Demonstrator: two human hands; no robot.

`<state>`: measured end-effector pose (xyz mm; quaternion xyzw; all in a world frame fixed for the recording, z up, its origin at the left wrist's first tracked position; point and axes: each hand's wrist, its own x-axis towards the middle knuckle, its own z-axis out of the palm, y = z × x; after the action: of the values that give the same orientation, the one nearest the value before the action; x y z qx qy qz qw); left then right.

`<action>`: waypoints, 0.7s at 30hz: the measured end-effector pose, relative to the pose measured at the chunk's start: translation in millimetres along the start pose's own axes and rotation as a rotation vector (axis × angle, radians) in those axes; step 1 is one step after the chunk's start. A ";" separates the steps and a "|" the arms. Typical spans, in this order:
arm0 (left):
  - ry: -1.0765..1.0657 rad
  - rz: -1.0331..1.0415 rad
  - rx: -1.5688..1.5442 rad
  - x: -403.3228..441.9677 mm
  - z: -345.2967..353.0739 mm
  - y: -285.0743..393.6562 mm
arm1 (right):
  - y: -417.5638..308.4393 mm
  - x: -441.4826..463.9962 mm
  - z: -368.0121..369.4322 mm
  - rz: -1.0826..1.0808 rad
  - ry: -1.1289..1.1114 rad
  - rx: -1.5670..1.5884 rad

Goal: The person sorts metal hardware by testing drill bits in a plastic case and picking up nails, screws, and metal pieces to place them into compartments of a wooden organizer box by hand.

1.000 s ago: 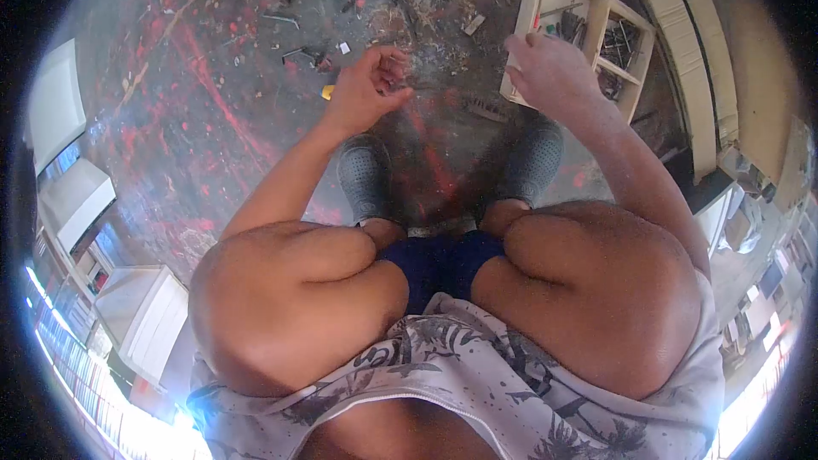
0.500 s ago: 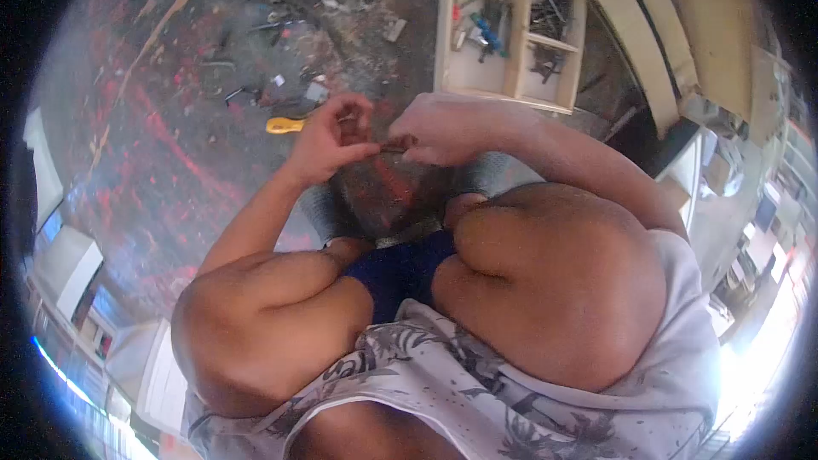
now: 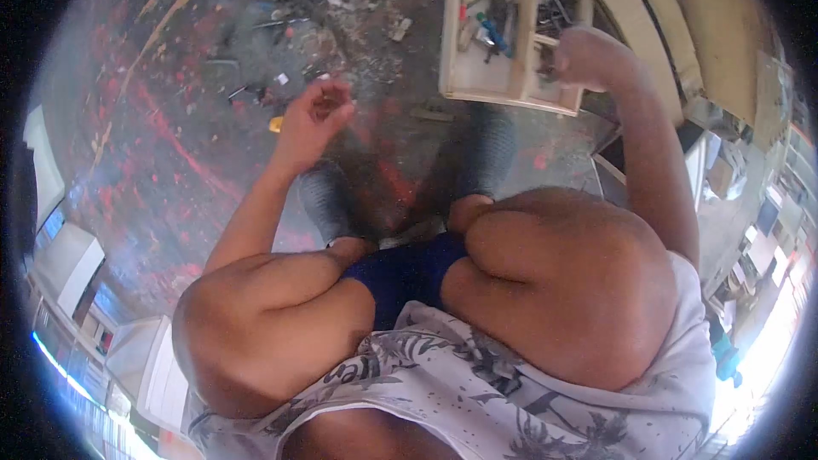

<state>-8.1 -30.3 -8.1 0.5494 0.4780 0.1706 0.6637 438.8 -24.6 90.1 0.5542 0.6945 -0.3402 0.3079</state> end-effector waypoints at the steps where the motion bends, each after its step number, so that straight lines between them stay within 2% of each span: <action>1: 0.053 -0.004 0.069 2.2 -9.6 5.4 | 13.5 0.7 12.5 0.076 0.050 0.077; 4: 0.192 -0.013 0.275 10.4 -33.1 15.8 | -4.4 -0.2 19.5 0.179 0.312 0.135; 6: 0.254 0.012 0.392 14.9 -44.3 10.6 | -20.9 3.0 10.9 0.211 0.266 0.072; 10: 0.153 0.092 0.766 9.9 -50.0 2.4 | -44.1 16.7 4.2 0.175 0.018 0.018; 12: 0.095 0.133 0.999 3.5 -42.7 -8.7 | -64.5 12.2 14.4 0.031 0.149 0.032; 16: 0.087 0.077 1.154 -5.3 -22.0 -10.0 | -88.4 24.3 47.3 -0.159 0.338 -0.043; 19: 0.083 0.107 1.165 -6.1 -19.1 -13.6 | -94.6 52.0 70.2 -0.121 0.276 -0.215; 21: 0.097 0.181 1.151 -4.1 -19.4 -25.9 | -114.7 53.9 48.4 -0.056 0.185 -0.235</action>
<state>-33.8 -31.1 -28.1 0.8518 0.4748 -0.0353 0.2185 318.3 -51.6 33.8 0.5235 0.7703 -0.2125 0.2957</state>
